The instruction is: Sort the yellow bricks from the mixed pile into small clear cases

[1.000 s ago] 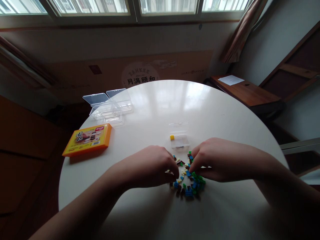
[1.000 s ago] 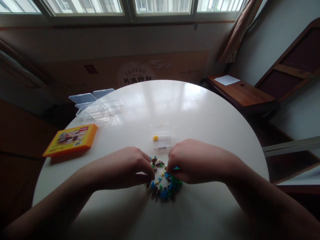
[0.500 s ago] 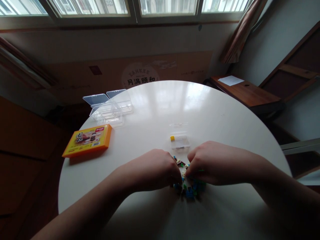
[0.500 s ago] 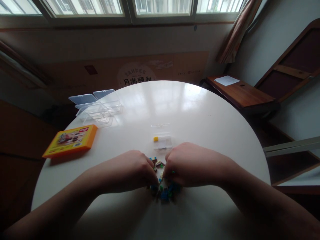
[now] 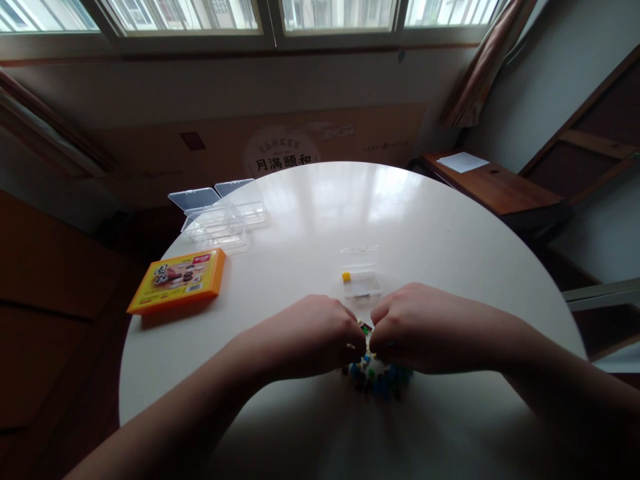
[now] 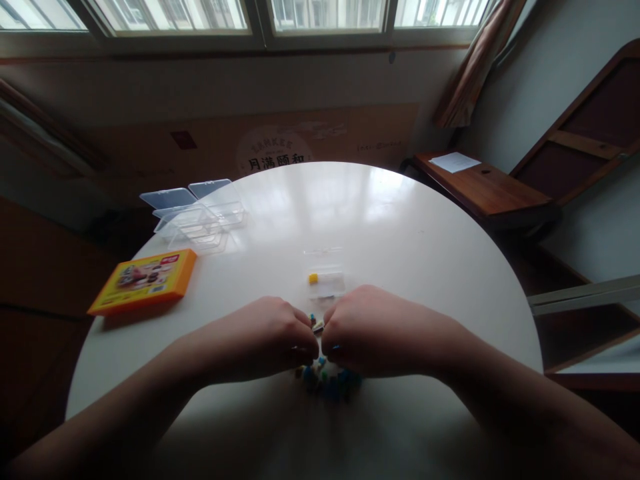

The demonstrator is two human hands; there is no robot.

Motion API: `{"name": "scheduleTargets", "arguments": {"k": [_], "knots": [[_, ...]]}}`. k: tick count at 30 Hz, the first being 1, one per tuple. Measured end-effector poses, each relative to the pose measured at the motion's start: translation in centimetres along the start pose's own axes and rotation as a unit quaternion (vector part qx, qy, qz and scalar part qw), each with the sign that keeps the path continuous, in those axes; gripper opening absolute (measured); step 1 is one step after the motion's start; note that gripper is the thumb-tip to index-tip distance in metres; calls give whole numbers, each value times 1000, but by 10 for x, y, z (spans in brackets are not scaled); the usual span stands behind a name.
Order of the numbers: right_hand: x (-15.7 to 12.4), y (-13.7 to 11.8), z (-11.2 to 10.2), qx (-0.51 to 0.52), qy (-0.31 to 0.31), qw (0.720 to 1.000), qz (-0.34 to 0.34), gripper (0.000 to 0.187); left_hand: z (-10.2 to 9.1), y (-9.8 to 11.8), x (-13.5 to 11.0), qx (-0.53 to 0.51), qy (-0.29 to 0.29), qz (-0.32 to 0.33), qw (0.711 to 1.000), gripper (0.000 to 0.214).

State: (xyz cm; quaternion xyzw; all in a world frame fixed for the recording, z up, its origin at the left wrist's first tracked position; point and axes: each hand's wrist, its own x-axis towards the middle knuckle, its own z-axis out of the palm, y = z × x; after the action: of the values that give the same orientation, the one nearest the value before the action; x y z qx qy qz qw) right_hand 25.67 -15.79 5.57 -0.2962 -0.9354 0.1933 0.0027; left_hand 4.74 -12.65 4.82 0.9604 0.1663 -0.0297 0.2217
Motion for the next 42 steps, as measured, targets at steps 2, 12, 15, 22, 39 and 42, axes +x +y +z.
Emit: {"name": "scheduleTargets", "arguments": {"k": [2, 12, 15, 22, 39, 42], "knots": [[2, 0, 4, -5, 2, 1000, -2, 13, 4, -1, 2, 3, -9, -4, 1000, 13], [7, -2, 12, -16, -11, 1000, 20, 8, 10, 0, 5, 1, -27, -17, 999, 11], [7, -4, 12, -15, -17, 999, 32, 9, 10, 1, 5, 8, -22, -17, 1000, 9], [5, -4, 11, -20, -7, 1000, 17, 11, 6, 1, 3, 25, -34, -16, 999, 13], [7, 20, 2, 42, 199, 963, 173, 13, 9, 6, -2, 85, -14, -7, 996, 19], [16, 30, 10, 53, 227, 945, 228, 16, 9, 7, 0, 81, -15, -14, 997, 19]]}}
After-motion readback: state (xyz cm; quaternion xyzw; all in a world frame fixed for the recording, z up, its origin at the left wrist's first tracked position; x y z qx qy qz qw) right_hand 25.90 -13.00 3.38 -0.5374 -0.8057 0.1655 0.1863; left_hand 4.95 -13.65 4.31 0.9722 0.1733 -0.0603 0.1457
